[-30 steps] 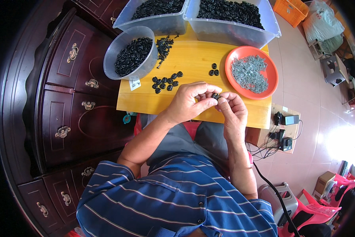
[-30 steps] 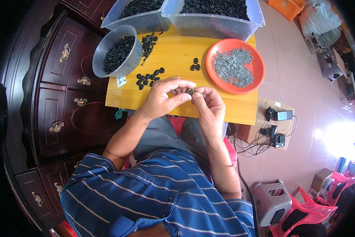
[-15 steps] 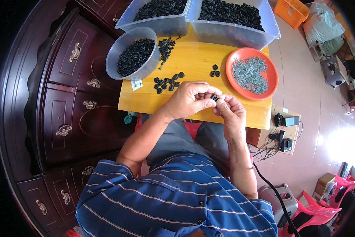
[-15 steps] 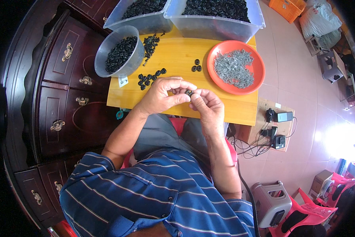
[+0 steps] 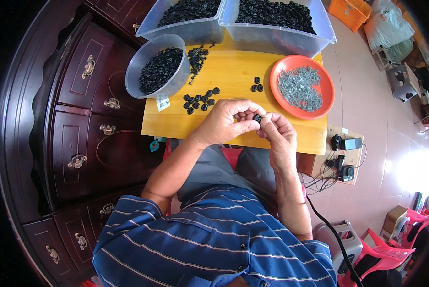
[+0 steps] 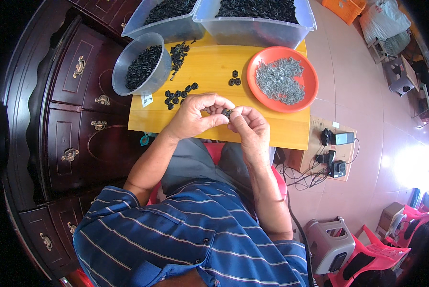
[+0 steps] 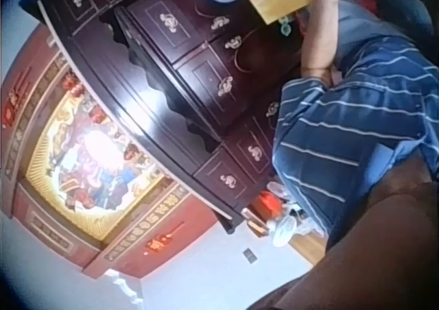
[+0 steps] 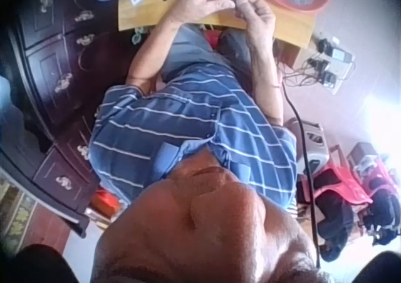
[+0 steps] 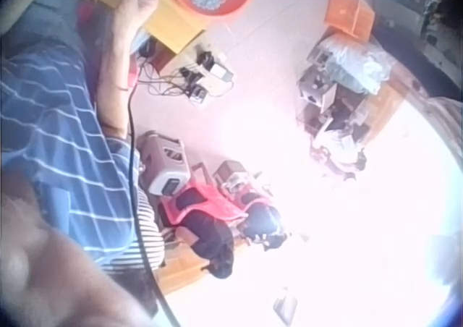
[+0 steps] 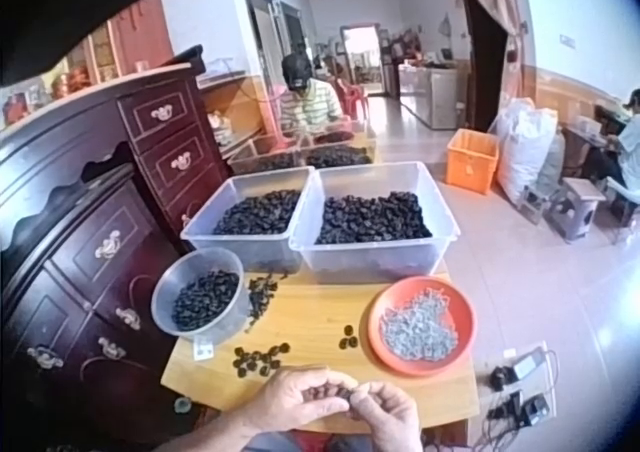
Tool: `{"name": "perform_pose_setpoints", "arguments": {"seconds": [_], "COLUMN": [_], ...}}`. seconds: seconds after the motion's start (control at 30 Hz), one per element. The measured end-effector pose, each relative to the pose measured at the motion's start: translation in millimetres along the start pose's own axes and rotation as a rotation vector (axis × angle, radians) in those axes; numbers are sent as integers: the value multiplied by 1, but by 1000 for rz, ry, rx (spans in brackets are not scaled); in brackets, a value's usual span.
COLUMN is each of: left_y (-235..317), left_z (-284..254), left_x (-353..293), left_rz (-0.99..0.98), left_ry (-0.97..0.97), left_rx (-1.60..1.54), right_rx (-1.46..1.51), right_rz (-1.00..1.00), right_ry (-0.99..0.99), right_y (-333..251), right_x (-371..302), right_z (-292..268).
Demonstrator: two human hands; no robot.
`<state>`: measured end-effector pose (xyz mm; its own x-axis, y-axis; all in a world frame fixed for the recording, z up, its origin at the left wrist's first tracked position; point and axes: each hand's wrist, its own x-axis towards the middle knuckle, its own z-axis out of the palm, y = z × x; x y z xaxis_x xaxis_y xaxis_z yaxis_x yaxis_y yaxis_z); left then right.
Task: The person assembles plastic fasteners by inserting metal pins into black plastic clips by hand and placing the assembled pieces on the table.
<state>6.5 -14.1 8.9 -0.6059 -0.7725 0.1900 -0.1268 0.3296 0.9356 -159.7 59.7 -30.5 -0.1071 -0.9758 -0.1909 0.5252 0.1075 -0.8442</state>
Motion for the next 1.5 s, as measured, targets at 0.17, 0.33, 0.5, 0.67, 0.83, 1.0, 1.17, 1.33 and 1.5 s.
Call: {"name": "perform_pose_setpoints", "arguments": {"seconds": [0.17, 0.33, 0.5, 0.67, 0.83, 1.0, 1.17, 1.33, 1.5], "left_y": [-2, 0, 17, 19, 9, 9, 8, 5, 3], "left_z": [-5, -12, 0, 19, 24, 23, 21, 20, 17], "left_x": [1, 3, 4, 5, 0, -1, -5, -5, -7], "left_rz": [-46, -33, -16, 264, 276, 265, 261, 270, 283], "left_ry": [-34, -83, -42, 156, 179, 181, 176, 191, 185], "left_rx": [-12, -29, 196, 589, 654, 628, 609, 597, 601], "right_rx": [-11, -23, 92, 137, 216, 253, 260, 249, 229], "right_rz": [22, 104, 134, 125, 98, 124, 130, 143, 129], "right_ry": [0, -60, -10, -15, -5, 18, 8, 34, 33], "right_y": [3, 1, 3, 6, 5, 6, 7, 10, 13], "right_x": [1, 0, 1, 4, 2, 1, 0, 0, 0], "right_z": [-1, -1, -1, -6, -4, -5, -5, -3, -5]}}
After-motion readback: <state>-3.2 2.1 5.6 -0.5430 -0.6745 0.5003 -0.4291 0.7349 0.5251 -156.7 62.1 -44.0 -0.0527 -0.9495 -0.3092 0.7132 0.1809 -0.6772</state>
